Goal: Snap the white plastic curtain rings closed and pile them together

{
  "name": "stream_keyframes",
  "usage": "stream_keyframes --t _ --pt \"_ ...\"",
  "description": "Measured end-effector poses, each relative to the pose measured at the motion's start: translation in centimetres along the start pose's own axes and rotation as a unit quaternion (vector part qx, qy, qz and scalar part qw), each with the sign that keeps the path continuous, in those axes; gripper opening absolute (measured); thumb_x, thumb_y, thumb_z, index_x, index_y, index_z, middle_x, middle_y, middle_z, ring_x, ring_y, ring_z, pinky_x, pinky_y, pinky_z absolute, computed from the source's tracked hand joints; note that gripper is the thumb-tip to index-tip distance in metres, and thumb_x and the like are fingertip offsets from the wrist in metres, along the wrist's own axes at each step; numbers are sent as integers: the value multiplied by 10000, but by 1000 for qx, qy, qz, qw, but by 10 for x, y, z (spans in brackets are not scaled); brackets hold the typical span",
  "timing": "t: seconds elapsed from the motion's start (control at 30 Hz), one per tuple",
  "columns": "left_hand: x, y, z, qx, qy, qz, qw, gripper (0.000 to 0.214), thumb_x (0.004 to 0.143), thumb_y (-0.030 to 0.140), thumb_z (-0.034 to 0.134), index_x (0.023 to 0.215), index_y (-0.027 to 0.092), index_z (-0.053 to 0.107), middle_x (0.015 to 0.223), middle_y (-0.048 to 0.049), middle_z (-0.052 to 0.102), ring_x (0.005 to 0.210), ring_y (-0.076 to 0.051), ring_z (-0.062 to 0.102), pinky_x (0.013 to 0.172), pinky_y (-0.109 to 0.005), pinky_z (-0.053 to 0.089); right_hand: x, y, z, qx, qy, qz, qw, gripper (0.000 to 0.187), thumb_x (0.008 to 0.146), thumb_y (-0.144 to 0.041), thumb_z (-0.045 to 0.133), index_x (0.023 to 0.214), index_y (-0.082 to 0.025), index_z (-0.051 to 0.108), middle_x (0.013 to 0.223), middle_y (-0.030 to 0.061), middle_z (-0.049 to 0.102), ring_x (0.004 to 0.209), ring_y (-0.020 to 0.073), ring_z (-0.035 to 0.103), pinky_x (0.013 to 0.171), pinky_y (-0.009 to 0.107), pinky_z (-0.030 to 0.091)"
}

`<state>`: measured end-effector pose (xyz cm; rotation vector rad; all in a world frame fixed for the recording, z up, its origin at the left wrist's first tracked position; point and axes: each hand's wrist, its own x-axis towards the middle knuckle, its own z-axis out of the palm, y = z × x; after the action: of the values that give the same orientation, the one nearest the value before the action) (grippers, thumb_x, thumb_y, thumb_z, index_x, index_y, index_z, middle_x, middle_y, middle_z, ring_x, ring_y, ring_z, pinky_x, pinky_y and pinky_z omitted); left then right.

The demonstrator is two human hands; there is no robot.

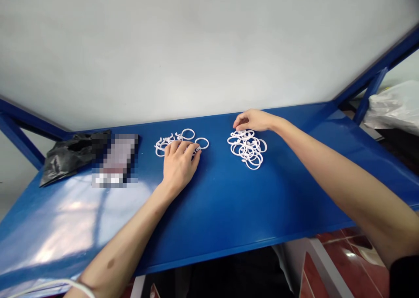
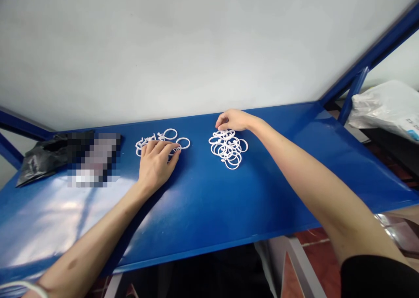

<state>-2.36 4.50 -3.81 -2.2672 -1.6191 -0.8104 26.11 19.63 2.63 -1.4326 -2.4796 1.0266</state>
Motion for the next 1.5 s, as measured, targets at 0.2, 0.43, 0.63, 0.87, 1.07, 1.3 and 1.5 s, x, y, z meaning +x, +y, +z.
stream_keyframes --t 0.2,0.43,0.63,0.87,1.07,1.3,1.5 --pt "1 0 1 -14 20 -2 1000 122 958 250 598 977 240 718 961 -61 751 960 -288 595 829 -431 392 -3 -4 5 22 77 5 997 218 887 -269 662 1082 -217 745 1121 59 763 993 212 704 919 366 530" --pt "4 6 -9 -67 79 25 994 71 941 198 626 944 237 684 958 -38 754 895 -238 605 816 -398 437 -39 -45 40 30 279 -100 955 184 936 -247 613 1077 -188 716 1082 83 748 969 213 694 894 395 553" --pt "0 22 -26 -238 49 86 966 129 994 144 534 1013 217 639 1043 -44 744 947 -174 648 850 -342 506 -84 -79 101 231 152 -124 953 427 962 -331 600 1378 -242 557 1123 53 713 714 114 676 664 304 611" --pt "-9 32 -29 -316 29 -18 948 90 992 208 548 1032 221 628 1050 -48 740 920 -153 673 835 -311 531 -94 -81 134 446 155 -76 879 235 917 -316 657 1120 -198 635 798 -14 682 610 112 687 561 244 609" --pt "-11 37 -30 -473 -142 -195 848 294 987 445 535 1072 188 651 909 -51 751 828 -169 714 745 -287 565 -98 -81 142 421 188 -94 883 192 936 -324 650 1089 -207 651 866 4 726 654 123 719 627 268 626" --pt "-16 41 -34 -389 -123 -187 894 261 972 391 550 947 201 727 909 -44 791 794 -182 731 770 -298 575 -103 -80 156 266 225 -173 921 129 999 -267 585 1011 -212 701 887 3 665 670 97 667 669 258 581" --pt "-24 47 -32 -350 -86 -118 925 192 972 255 549 907 204 722 936 -37 793 822 -179 748 758 -274 576 -109 -73 160 173 235 -232 928 192 1030 -206 509 1093 -195 690 926 28 670 720 110 653 685 255 570"
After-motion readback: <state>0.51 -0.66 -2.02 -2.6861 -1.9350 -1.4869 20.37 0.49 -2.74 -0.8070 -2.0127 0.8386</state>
